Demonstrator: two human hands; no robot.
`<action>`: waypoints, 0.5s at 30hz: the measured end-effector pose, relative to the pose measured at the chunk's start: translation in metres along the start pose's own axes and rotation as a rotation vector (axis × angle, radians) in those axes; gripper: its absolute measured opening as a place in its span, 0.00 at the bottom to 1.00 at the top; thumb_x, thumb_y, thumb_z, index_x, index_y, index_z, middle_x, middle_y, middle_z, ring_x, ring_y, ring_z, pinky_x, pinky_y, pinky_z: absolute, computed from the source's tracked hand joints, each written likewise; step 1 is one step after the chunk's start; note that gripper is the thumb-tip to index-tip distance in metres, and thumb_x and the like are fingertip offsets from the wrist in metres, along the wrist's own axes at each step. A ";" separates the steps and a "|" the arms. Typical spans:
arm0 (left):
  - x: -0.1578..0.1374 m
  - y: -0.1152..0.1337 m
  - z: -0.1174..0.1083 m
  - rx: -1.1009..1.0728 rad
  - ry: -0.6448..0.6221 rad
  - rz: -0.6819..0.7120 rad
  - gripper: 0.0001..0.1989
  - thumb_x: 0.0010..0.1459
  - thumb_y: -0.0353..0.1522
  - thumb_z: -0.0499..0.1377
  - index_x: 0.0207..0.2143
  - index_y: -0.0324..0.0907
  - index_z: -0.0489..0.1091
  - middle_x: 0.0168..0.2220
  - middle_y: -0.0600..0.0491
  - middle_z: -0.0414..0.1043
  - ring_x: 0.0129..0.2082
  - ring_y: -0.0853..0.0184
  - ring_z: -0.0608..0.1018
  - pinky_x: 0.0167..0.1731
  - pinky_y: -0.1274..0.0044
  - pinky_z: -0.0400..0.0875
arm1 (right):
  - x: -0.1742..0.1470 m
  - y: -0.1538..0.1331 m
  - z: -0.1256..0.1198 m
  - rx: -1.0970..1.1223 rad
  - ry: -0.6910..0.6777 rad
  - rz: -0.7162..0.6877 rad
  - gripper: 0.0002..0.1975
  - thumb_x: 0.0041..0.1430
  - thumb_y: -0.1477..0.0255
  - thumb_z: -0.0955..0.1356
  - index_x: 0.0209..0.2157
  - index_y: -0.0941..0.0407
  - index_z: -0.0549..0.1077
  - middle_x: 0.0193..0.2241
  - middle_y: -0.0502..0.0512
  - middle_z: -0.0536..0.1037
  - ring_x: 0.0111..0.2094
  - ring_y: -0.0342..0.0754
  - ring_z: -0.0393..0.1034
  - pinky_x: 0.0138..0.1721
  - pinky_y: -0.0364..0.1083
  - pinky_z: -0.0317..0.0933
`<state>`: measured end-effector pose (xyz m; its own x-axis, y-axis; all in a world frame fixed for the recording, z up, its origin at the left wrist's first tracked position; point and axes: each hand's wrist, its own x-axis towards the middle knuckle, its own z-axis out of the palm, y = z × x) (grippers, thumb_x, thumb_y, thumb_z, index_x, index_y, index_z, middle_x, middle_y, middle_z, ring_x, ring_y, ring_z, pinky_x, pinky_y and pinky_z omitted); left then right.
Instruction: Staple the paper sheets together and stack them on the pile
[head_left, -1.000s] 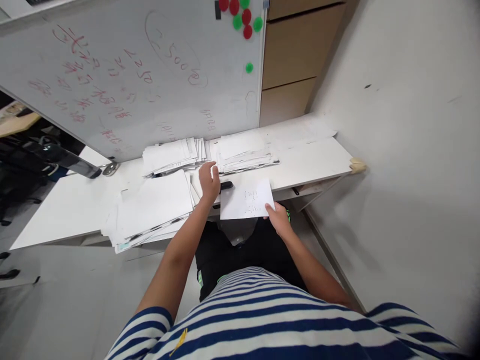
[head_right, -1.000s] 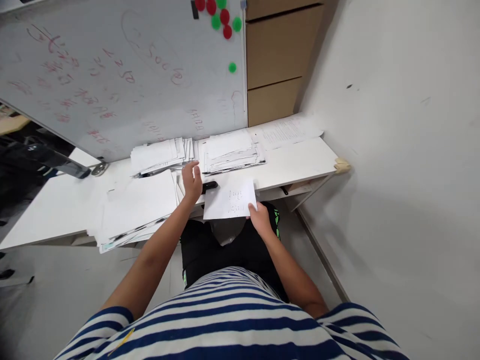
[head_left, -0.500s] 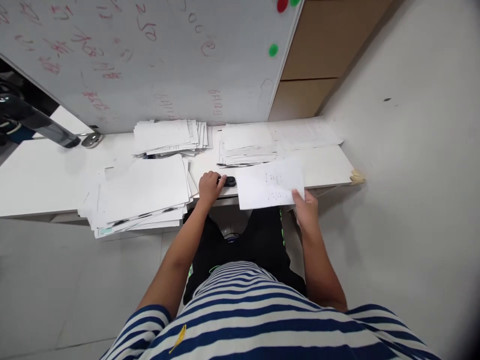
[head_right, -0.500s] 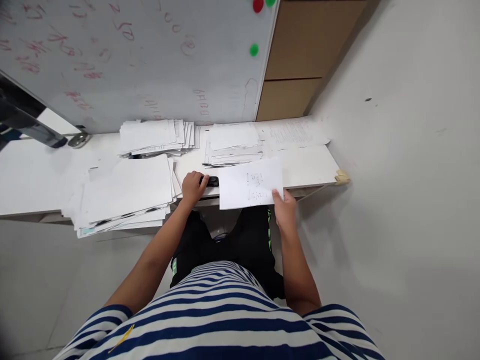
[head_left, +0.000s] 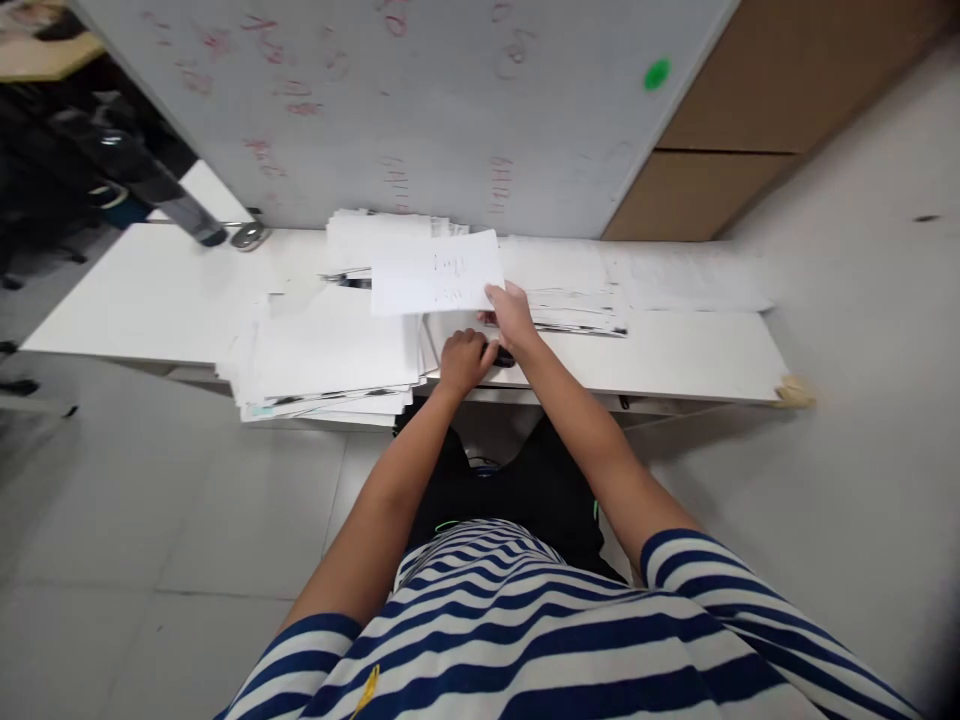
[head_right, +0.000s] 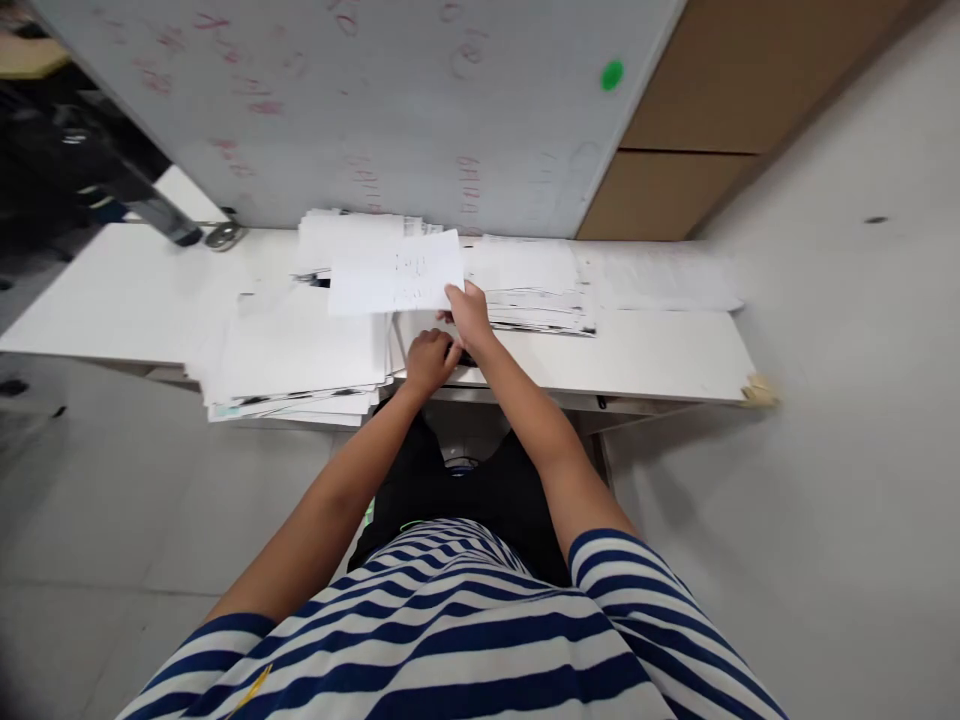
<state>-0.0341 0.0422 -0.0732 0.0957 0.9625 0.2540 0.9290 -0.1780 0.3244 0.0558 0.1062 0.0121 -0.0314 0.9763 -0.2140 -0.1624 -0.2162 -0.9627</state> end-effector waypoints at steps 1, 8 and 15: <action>0.000 0.001 0.000 0.029 -0.011 0.011 0.18 0.68 0.41 0.49 0.39 0.40 0.74 0.40 0.42 0.75 0.45 0.55 0.74 0.45 0.66 0.64 | 0.019 -0.005 0.025 -0.004 -0.024 0.022 0.02 0.60 0.75 0.63 0.32 0.55 0.66 0.23 0.44 0.68 0.18 0.37 0.63 0.20 0.38 0.53; 0.000 -0.002 0.004 0.132 0.014 0.055 0.19 0.69 0.42 0.49 0.37 0.40 0.73 0.37 0.44 0.74 0.40 0.58 0.73 0.38 0.68 0.60 | 0.081 0.004 0.095 -0.248 -0.171 0.111 0.20 0.63 0.59 0.66 0.52 0.56 0.62 0.28 0.53 0.76 0.24 0.47 0.70 0.25 0.45 0.65; -0.001 -0.004 0.006 0.011 0.090 0.067 0.20 0.69 0.44 0.47 0.35 0.41 0.71 0.36 0.44 0.72 0.40 0.58 0.72 0.39 0.68 0.58 | 0.076 0.030 -0.027 -0.940 0.026 -0.429 0.23 0.68 0.55 0.58 0.54 0.56 0.68 0.47 0.62 0.77 0.52 0.58 0.70 0.57 0.60 0.62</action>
<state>-0.0357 0.0430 -0.0806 0.1256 0.9263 0.3552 0.9255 -0.2383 0.2942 0.0753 0.1742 -0.0374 -0.1290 0.9743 0.1849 0.6817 0.2225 -0.6970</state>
